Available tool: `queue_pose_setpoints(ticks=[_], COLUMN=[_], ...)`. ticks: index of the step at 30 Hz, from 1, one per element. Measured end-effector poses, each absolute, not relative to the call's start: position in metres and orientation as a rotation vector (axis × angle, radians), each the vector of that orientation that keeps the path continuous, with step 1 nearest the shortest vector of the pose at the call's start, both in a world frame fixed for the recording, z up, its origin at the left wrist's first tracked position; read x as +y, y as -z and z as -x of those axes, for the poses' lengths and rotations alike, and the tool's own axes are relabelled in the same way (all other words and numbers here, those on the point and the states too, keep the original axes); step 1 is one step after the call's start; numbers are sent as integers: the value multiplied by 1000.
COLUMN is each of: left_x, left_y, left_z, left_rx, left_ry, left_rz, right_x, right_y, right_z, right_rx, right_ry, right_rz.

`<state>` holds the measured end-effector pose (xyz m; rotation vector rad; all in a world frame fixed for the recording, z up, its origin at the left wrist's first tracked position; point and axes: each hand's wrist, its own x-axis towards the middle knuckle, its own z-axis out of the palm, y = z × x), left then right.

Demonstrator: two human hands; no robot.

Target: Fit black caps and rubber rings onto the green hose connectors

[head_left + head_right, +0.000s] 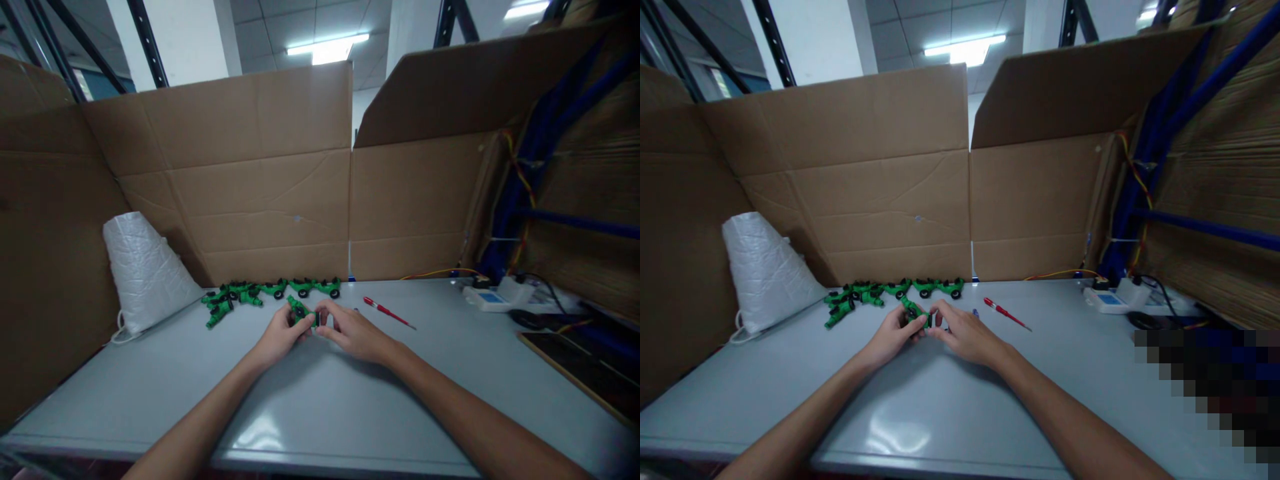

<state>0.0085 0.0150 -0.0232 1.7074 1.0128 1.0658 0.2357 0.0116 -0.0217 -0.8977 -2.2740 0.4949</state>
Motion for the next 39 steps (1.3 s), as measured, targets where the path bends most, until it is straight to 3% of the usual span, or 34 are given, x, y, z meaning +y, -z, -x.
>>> queue_pose_setpoints(ticks=[39], left_x=[12], left_y=[18], left_z=[-8], left_rx=[964], left_ry=[-1019], left_rz=[-1668], right_x=[10], right_y=[23], right_z=[-233], right_rx=[-2333], right_ry=[-435], right_rz=[973])
